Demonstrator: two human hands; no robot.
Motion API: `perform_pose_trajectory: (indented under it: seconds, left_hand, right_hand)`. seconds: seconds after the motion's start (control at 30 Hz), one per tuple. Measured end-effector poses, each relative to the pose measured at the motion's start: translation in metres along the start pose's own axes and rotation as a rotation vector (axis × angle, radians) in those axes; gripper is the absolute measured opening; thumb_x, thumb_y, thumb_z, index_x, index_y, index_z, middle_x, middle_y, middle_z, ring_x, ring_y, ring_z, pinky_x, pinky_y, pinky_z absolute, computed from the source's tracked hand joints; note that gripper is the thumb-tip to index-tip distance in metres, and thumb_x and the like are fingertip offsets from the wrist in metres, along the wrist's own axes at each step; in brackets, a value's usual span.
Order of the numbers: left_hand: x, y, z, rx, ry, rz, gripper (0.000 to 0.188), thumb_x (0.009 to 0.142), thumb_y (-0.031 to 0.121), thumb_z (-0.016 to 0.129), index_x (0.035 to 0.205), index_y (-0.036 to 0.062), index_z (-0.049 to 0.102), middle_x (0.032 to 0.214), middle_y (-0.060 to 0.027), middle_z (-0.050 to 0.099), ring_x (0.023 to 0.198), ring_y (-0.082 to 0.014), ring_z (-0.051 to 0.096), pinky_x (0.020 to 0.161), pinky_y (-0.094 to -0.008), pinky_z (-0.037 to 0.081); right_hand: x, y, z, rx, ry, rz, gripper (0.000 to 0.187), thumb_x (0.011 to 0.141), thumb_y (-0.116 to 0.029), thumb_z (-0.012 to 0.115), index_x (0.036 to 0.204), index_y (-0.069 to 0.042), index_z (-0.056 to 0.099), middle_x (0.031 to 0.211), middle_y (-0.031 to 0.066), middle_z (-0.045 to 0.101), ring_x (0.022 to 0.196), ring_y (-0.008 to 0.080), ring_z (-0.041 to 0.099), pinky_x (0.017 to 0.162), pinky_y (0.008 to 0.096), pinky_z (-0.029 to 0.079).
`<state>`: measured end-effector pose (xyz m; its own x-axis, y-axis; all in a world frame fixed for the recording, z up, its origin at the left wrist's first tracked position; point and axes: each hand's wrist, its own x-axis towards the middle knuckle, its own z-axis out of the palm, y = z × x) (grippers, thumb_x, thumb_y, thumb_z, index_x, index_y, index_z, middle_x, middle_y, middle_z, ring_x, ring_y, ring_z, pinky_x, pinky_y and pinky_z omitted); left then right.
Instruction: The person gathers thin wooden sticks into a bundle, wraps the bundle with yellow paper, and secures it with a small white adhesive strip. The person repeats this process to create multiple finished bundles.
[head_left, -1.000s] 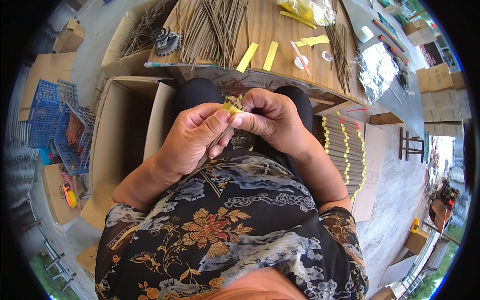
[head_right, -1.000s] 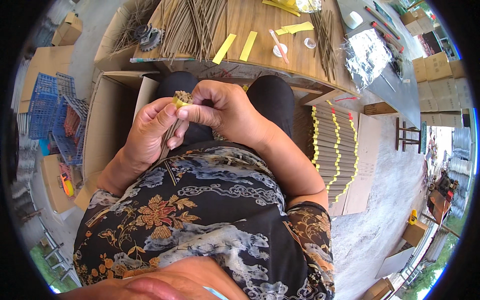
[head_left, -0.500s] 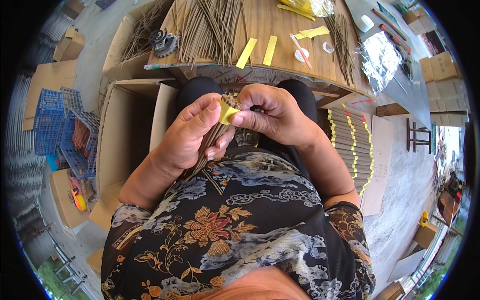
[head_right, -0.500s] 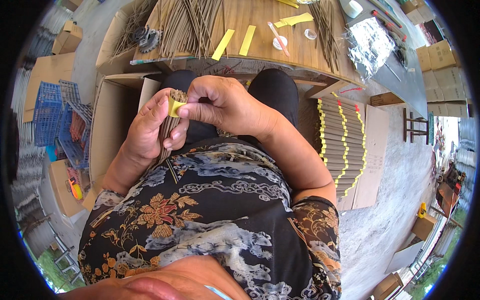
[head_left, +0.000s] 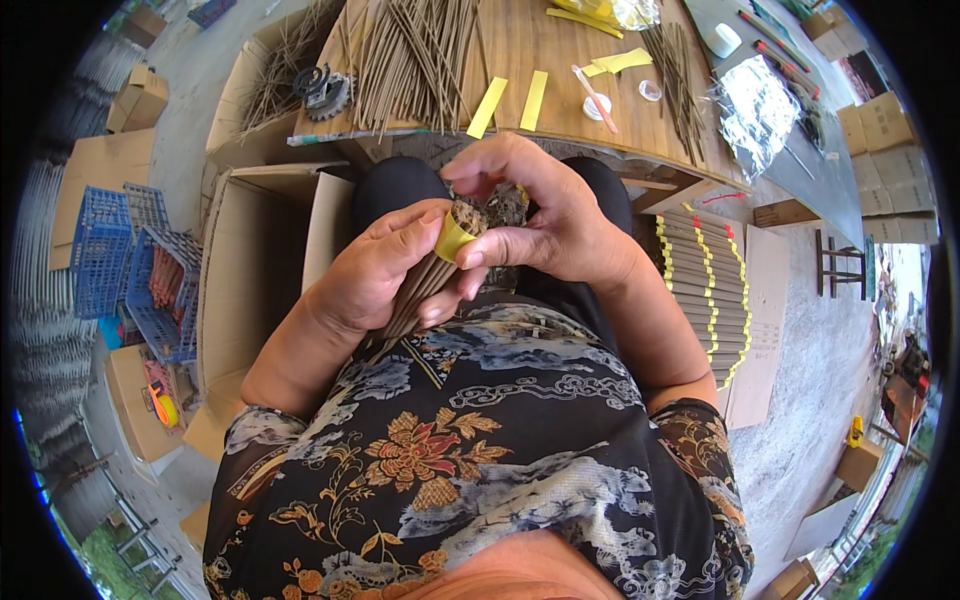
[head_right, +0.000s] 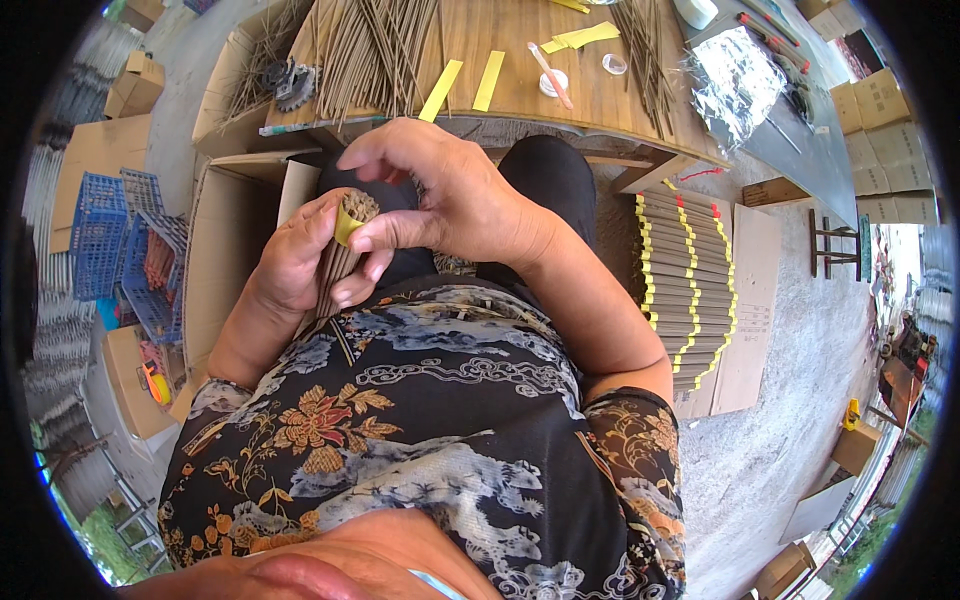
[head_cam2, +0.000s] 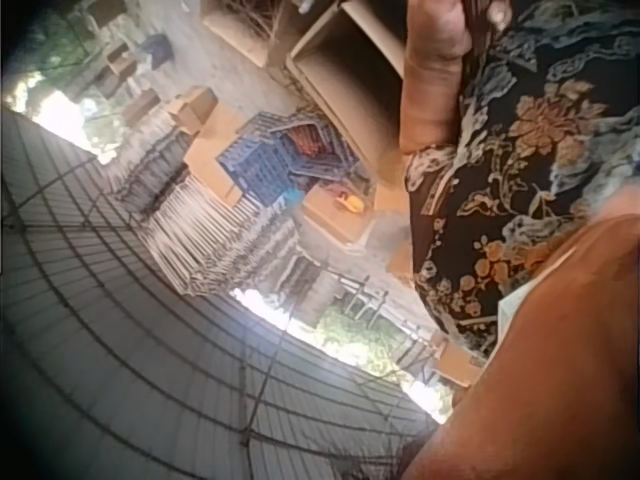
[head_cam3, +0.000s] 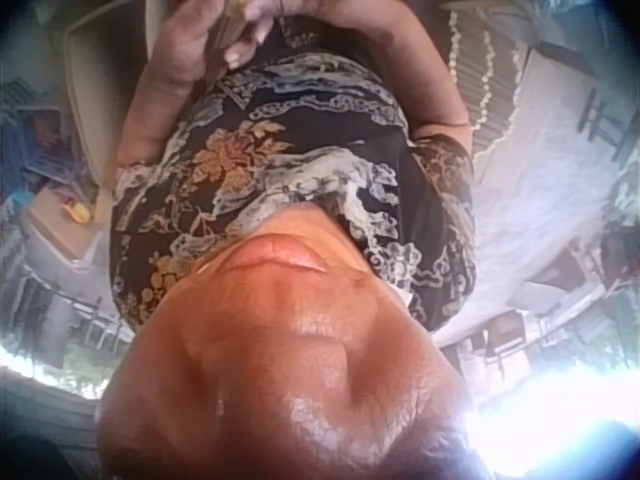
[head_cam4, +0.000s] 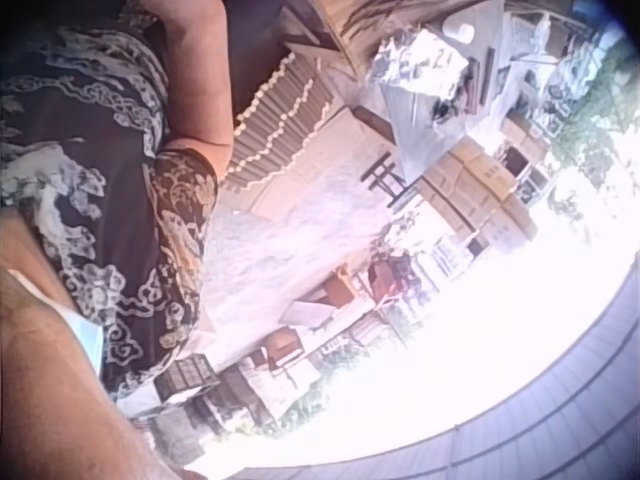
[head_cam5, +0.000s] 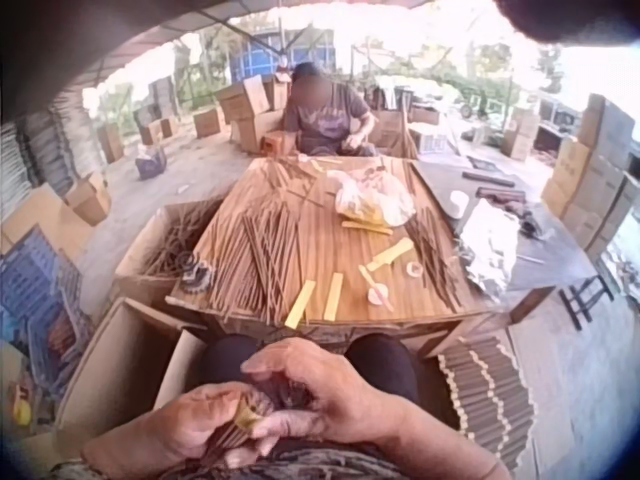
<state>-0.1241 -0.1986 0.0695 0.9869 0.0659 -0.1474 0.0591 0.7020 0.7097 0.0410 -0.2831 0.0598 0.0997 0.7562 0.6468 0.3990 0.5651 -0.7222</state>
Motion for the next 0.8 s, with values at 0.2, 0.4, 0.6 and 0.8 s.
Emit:
perform_pose_trajectory:
  seconds: [0.2,0.4,0.6,0.8]
  left_hand:
    - [0.002,-0.003,-0.004,0.170,0.102,0.135,0.034,0.094,0.029,0.037,0.102,-0.0014,0.050,0.082,-0.0099,0.056,0.075,-0.0150,0.055,0.073,-0.0251,0.045]
    - [-0.003,0.005,0.005,0.838,0.108,0.348,0.030,0.092,0.022,0.044,0.098,-0.0056,0.055,0.095,-0.0081,0.054,0.088,-0.0117,0.051,0.076,-0.0224,0.040]
    - [0.002,0.011,0.010,0.629,0.007,0.135,0.029,0.091,0.023,0.047,0.097,-0.0050,0.054,0.092,-0.0080,0.056,0.084,-0.0124,0.053,0.075,-0.0230,0.042]
    - [0.010,0.007,0.011,0.152,0.074,-0.058,0.027,0.088,0.027,0.051,0.089,-0.0005,0.053,0.073,-0.0046,0.056,0.058,-0.0075,0.051,0.052,-0.0165,0.041]
  right_hand:
    - [0.000,-0.008,-0.007,-0.151,-0.034,-0.076,0.033,0.065,-0.024,0.074,0.085,-0.002,0.059,0.082,0.0091,0.058,0.076,0.0243,0.057,0.065,0.0309,0.047]
    - [0.001,-0.016,-0.013,-0.082,-0.095,-0.045,0.033,0.064,-0.023,0.075,0.081,-0.002,0.057,0.078,0.0083,0.057,0.072,0.0228,0.056,0.063,0.0297,0.045]
    - [0.000,-0.012,-0.016,-0.048,-0.104,-0.074,0.035,0.063,-0.031,0.075,0.075,-0.005,0.055,0.070,0.0058,0.054,0.067,0.0239,0.054,0.057,0.0320,0.044]
    - [-0.002,0.003,-0.024,-0.079,-0.142,-0.033,0.039,0.059,-0.030,0.078,0.077,-0.006,0.053,0.074,0.0064,0.056,0.069,0.0234,0.055,0.059,0.0299,0.044]
